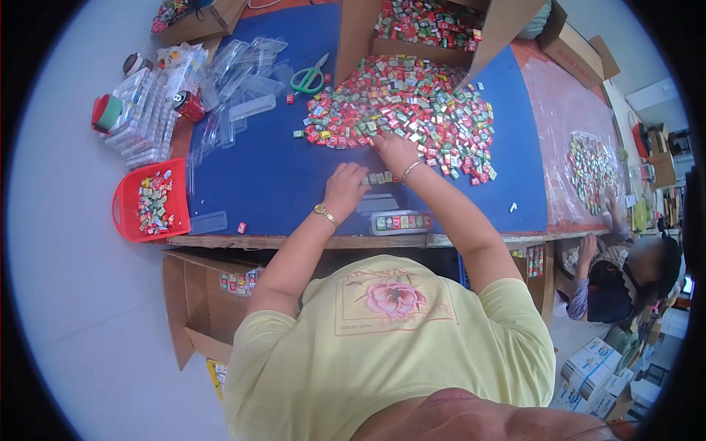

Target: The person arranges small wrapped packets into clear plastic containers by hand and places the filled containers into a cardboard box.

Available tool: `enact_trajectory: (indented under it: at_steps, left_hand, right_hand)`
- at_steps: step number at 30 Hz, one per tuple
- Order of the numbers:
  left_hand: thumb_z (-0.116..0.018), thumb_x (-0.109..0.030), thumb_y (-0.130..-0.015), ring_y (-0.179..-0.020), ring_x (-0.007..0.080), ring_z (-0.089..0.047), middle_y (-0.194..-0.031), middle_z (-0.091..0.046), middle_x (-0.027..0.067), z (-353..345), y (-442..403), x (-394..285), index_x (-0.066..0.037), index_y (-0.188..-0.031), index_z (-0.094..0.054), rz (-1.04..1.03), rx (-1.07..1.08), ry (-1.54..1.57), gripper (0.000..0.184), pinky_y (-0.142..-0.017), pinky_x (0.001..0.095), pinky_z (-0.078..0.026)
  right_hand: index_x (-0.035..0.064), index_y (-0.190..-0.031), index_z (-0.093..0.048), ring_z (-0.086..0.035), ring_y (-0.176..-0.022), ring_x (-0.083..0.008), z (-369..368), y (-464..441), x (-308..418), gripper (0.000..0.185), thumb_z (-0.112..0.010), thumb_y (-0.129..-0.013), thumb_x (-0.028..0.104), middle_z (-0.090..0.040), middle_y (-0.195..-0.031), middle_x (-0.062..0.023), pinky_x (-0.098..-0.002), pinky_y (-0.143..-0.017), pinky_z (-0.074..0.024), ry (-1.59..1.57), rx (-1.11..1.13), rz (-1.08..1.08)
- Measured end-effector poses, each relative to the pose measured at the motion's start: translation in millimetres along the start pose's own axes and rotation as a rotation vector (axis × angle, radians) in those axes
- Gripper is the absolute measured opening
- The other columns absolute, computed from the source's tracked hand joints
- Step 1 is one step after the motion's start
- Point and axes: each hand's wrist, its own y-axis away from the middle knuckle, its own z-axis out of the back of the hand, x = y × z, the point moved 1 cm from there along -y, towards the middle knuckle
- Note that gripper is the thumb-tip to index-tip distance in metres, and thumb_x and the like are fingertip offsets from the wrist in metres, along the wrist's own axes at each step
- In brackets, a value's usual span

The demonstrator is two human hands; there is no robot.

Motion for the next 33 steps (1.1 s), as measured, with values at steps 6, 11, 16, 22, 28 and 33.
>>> enact_trajectory:
  at_steps: [6,11,16,22,28,33]
  left_hand:
    - [-0.083,-0.015,-0.074,-0.100,0.0292,-0.063,-0.102,-0.067,0.0072,13.6,12.6,11.1,-0.008,-0.110,-0.072,0.062,-0.037,-0.014,0.038,-0.085,0.0408,-0.054]
    - [-0.085,-0.015,-0.073,-0.099,0.0295,-0.063,-0.103,-0.067,0.0076,14.1,12.7,15.7,-0.008,-0.111,-0.071,0.067,-0.035,0.000,0.041,-0.085,0.0404,-0.054]
    - [-0.084,-0.013,-0.072,-0.104,0.0301,-0.061,-0.107,-0.066,0.0075,12.5,10.8,13.0,-0.008,-0.113,-0.070,0.020,-0.021,0.047,0.044,-0.087,0.0414,-0.054]
    - [-0.083,-0.013,-0.072,-0.107,0.0303,-0.059,-0.111,-0.064,0.0074,-0.2,0.0,10.6,-0.008,-0.116,-0.068,-0.059,0.005,0.105,0.047,-0.090,0.0416,-0.053]
    - [-0.084,-0.017,-0.074,-0.107,0.0274,-0.060,-0.113,-0.065,0.0051,-0.5,-4.3,1.7,-0.009,-0.117,-0.071,-0.048,0.079,0.052,0.045,-0.089,0.0394,-0.054]
    - [-0.084,-0.020,-0.076,-0.105,0.0241,-0.061,-0.111,-0.065,0.0027,4.9,-7.7,-14.3,-0.012,-0.114,-0.074,0.017,0.122,-0.022,0.041,-0.086,0.0379,-0.055]
  right_hand:
    - [0.0127,-0.105,-0.071,-0.070,-0.100,-0.0310,12.8,9.1,24.7,0.022,-0.069,-0.088,0.025,-0.070,-0.112,-0.0113,-0.0440,-0.082,-0.0582,-0.097,0.295,0.007]
    - [0.0131,-0.108,-0.071,-0.067,-0.108,-0.0298,23.2,20.8,51.1,0.028,-0.073,-0.084,0.027,-0.069,-0.113,-0.0097,-0.0441,-0.086,-0.0571,-0.008,0.380,0.080]
    - [0.0135,-0.114,-0.071,-0.063,-0.112,-0.0287,36.6,39.7,2.6,0.040,-0.082,-0.076,0.017,-0.065,-0.113,-0.0099,-0.0436,-0.092,-0.0548,-0.054,0.219,0.015]
    - [0.0142,-0.121,-0.069,-0.063,-0.109,-0.0297,30.3,64.0,-36.8,0.054,-0.087,-0.070,0.013,-0.062,-0.114,-0.0095,-0.0419,-0.092,-0.0544,-0.127,0.285,-0.009]
    - [0.0140,-0.124,-0.068,-0.064,-0.107,-0.0293,22.1,68.3,-34.2,0.056,-0.086,-0.071,0.012,-0.061,-0.114,-0.0091,-0.0407,-0.090,-0.0545,-0.190,0.214,0.064]
    - [0.0138,-0.122,-0.069,-0.064,-0.107,-0.0290,25.0,74.9,-32.2,0.052,-0.085,-0.072,0.014,-0.062,-0.111,-0.0090,-0.0405,-0.089,-0.0548,-0.134,0.168,0.073]
